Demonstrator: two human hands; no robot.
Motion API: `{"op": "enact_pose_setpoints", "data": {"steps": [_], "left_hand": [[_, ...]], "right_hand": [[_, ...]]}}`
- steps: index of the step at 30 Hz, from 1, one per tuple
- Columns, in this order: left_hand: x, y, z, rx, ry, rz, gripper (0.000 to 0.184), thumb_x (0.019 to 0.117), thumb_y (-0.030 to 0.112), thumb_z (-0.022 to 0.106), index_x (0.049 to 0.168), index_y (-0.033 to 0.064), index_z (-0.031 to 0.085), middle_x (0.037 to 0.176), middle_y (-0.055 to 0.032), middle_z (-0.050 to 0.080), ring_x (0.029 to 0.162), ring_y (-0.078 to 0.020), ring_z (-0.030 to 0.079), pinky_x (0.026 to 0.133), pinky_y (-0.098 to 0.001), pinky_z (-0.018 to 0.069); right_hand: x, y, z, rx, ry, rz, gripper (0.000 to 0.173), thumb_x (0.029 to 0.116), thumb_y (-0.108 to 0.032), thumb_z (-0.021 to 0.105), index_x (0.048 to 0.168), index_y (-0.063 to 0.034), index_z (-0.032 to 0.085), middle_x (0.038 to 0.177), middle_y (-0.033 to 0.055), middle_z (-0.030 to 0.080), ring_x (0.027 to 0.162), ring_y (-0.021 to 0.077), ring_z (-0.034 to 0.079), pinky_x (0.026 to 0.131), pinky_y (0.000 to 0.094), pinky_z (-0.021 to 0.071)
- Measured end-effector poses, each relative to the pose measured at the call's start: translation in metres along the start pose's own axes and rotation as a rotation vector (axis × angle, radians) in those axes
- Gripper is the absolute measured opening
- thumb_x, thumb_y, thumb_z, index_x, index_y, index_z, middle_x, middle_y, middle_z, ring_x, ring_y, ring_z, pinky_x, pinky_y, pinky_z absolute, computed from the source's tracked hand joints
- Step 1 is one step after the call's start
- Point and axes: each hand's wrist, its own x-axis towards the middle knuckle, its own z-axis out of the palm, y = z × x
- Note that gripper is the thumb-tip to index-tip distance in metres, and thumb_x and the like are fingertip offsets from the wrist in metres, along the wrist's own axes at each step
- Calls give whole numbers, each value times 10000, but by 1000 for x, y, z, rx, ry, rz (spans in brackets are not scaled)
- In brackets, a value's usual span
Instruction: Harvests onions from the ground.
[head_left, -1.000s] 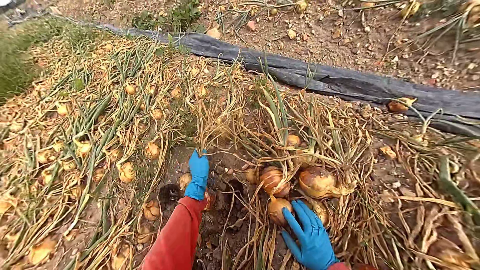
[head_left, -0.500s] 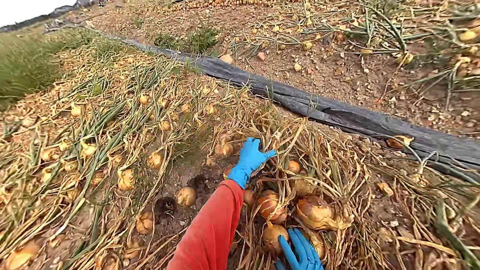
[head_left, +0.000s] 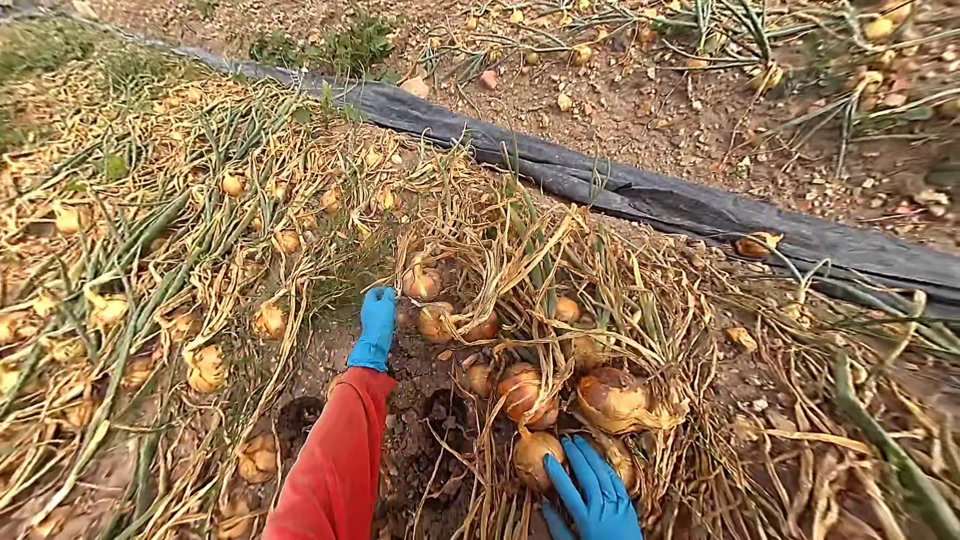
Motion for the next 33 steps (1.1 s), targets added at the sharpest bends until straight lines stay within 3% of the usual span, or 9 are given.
{"op": "enact_pose_setpoints", "data": {"steps": [2, 6, 12, 17, 24, 27, 29, 31, 33], "left_hand": [[-4, -6, -6, 3, -69, 48, 376, 1107, 179, 431, 1451, 38, 480, 1188, -190, 622, 833, -224, 567, 738, -405, 485], [-21, 4, 3, 138, 50, 69, 333, 1085, 158, 406, 1310, 39, 620, 1239, -275, 644, 1148, -442, 616, 917, -649, 477], [-26, 3, -16, 329, 154, -44, 330, 1082, 171, 429, 1279, 12, 641, 1262, -254, 655, 1235, -402, 600, 1026, -620, 452], [-35, 44, -28, 402, 137, 167, 385, 1101, 297, 441, 1133, 4, 689, 1096, -275, 683, 1099, -452, 637, 922, -687, 457], [-27, 115, 73, 442, -581, 332, 326, 1092, 229, 488, 1275, 3, 634, 1155, -199, 668, 956, -283, 647, 845, -496, 524], [-24, 114, 82, 226, -296, 371, 318, 1087, 182, 491, 1328, 22, 622, 1117, -168, 683, 762, -221, 631, 684, -415, 542], [-12, 115, 66, 350, 15, 214, 379, 1064, 243, 494, 1384, 69, 601, 1280, -200, 675, 1100, -382, 679, 919, -612, 531], [14, 97, 56, 367, 23, 57, 456, 1056, 331, 519, 1380, 15, 575, 1308, -267, 636, 1221, -446, 615, 995, -668, 476], [40, 75, 53, 274, -86, 32, 398, 1066, 308, 519, 1304, 10, 631, 1206, -230, 680, 1093, -379, 654, 919, -590, 514]], "right_hand": [[0, 0, 2, -3, 18, 3, 549, 957, -531, 469, 1431, -256, 513, 1372, 220, 608, 1327, 378, 554, 1109, 451, 425], [-3, -2, 3, 2, 18, 7, 533, 950, -489, 469, 1427, -259, 527, 1367, 221, 615, 1319, 387, 564, 1094, 460, 442], [-2, 0, 6, 7, 42, 8, 523, 974, -473, 431, 1456, -282, 500, 1399, 196, 596, 1348, 369, 542, 1113, 454, 428], [1, 0, 4, -8, 41, 10, 520, 970, -478, 450, 1445, -278, 513, 1378, 208, 610, 1334, 373, 555, 1106, 448, 434], [0, 0, 0, -2, 0, 11, 501, 982, -475, 467, 1438, -274, 512, 1366, 209, 620, 1324, 376, 560, 1103, 436, 434], [2, 0, -2, -8, -20, 6, 485, 989, -478, 467, 1422, -268, 529, 1341, 212, 640, 1298, 374, 584, 1091, 431, 446], [3, 0, -3, -14, -20, 13, 474, 991, -481, 457, 1414, -280, 525, 1340, 198, 640, 1302, 357, 579, 1100, 414, 433], [3, -2, -3, -13, -17, 19, 459, 990, -474, 452, 1399, -279, 527, 1335, 196, 639, 1304, 348, 575, 1110, 402, 421], [4, -3, -2, -10, -15, 20, 461, 989, -469, 458, 1401, -274, 528, 1331, 202, 642, 1299, 353, 580, 1105, 403, 428]]}}
